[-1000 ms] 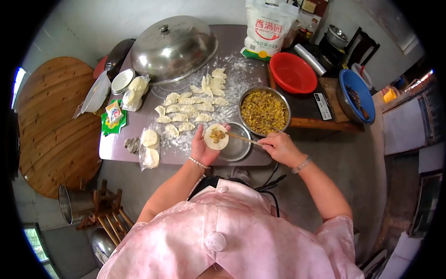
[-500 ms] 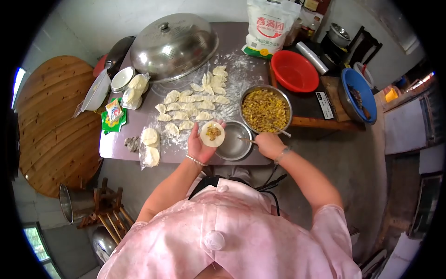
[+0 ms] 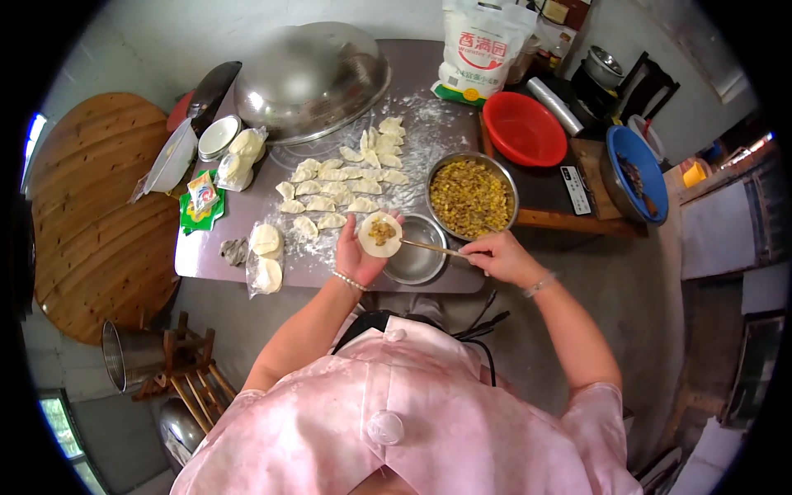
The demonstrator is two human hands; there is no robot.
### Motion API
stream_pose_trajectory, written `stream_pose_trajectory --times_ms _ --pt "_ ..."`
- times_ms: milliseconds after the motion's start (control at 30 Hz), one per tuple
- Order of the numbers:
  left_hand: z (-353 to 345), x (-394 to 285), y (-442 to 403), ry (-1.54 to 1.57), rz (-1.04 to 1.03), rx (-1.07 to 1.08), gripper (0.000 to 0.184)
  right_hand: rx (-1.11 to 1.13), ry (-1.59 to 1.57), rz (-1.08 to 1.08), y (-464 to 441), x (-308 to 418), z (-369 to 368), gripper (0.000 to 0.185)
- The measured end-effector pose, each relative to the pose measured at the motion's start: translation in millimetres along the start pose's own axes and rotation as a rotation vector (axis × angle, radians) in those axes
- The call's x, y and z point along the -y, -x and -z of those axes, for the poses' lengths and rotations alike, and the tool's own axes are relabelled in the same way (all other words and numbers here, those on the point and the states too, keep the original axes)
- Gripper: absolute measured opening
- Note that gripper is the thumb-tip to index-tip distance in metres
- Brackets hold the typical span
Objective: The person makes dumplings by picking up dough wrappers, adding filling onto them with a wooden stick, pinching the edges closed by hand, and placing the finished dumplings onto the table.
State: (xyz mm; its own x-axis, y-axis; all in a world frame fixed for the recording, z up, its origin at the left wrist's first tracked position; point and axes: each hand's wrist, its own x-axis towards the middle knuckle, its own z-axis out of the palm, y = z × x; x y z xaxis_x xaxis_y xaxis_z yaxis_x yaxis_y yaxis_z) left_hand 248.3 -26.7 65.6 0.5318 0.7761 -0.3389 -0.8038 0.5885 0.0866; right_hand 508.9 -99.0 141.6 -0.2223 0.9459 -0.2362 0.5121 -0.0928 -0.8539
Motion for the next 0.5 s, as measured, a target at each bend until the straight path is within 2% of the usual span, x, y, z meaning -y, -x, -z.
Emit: stream_pose_trajectory --times_ms 500 --pt "-17 6 -1 -0.005 0.003 0.037 0.067 0.049 0.003 0.145 -5 2 -20 0.016"
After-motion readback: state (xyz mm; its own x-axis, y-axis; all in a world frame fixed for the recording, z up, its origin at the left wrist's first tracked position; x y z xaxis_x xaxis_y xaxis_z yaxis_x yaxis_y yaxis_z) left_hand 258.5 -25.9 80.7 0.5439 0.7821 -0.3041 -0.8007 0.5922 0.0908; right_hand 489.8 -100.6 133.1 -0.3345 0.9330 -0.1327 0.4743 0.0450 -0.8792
